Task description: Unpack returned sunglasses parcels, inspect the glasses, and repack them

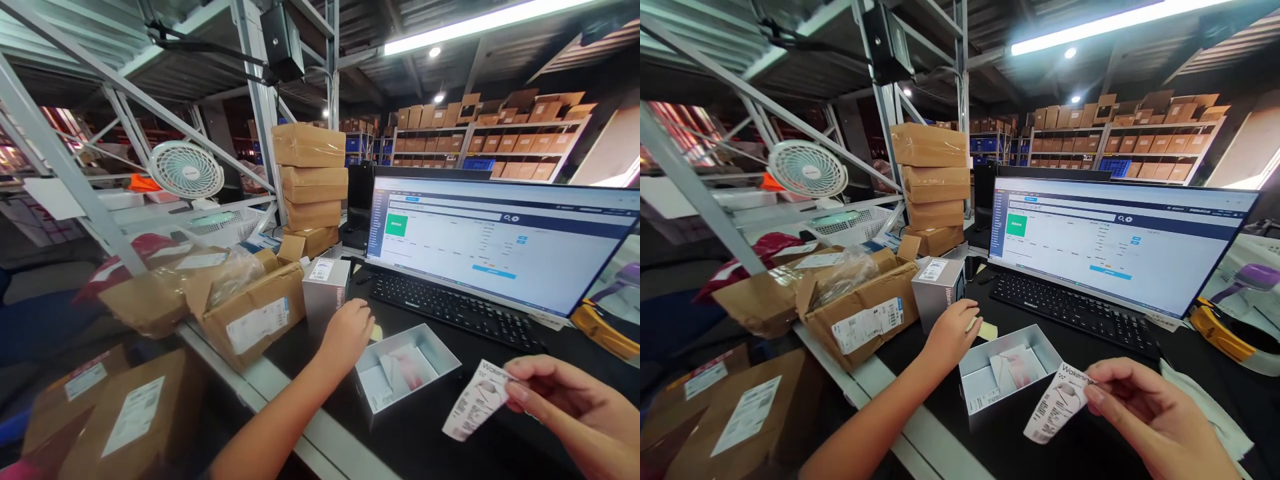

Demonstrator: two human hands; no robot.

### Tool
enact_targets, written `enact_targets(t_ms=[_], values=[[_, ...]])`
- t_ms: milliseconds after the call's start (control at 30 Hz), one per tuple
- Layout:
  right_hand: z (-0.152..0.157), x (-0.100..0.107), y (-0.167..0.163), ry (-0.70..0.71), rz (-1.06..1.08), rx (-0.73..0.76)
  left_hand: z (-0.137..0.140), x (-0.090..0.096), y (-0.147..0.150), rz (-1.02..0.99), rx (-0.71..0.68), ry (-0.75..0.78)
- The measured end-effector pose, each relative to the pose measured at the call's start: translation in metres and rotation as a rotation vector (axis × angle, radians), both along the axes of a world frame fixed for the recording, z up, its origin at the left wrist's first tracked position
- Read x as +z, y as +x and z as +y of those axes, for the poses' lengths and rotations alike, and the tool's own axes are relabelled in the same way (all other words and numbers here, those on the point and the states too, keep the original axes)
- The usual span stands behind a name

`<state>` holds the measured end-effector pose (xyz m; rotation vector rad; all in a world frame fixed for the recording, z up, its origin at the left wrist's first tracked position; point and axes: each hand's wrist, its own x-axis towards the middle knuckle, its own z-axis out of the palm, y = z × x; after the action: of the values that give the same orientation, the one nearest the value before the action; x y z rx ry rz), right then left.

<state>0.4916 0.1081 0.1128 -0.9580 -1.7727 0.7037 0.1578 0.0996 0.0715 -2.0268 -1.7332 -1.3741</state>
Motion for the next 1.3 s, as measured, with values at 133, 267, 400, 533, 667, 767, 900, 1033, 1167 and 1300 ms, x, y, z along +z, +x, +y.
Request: enact_targets(t_ms=[133, 267, 400, 533, 667, 767, 900, 1033, 1167, 1300], values=[[0.005, 0.008, -0.011, -0.339, 0.08, 0.138, -0.019, 0.024, -0.028, 0.024, 0.335, 0.281], [-0.001, 0.014, -0.025, -0.362, 0.117, 0.178, -0.013, 0.031, -0.042, -0.033, 0.66, 0.276], [-0.004, 0.018, -0.033, -0.415, 0.116, 0.26, 0.006, 0.015, -0.035, -0.141, 0.694, 0.038], [-0.002, 0.017, -0.027, -0.385, 0.12, 0.255, 0.004, 0.013, -0.026, -0.145, 0.74, 0.078], [0.001, 0.011, -0.016, -0.433, 0.127, 0.257, -0.04, 0.02, -0.008, -0.099, 0.859, 0.158], [0.001, 0.006, -0.014, -0.486, 0.127, 0.288, -0.081, 0.017, 0.016, -0.091, 0.865, 0.172], [-0.001, 0.004, -0.022, -0.522, 0.113, 0.354, -0.111, 0.007, 0.041, -0.08, 0.779, 0.182], [-0.008, 0.01, -0.041, -0.604, 0.114, 0.436, -0.121, -0.002, 0.043, -0.103, 0.688, 0.186], [-0.02, 0.028, -0.072, -0.675, 0.119, 0.528, -0.133, -0.006, 0.036, -0.103, 0.545, 0.197], [-0.031, 0.05, -0.108, -0.707, 0.159, 0.63, -0.151, -0.002, 0.031, -0.109, 0.464, 0.244]])
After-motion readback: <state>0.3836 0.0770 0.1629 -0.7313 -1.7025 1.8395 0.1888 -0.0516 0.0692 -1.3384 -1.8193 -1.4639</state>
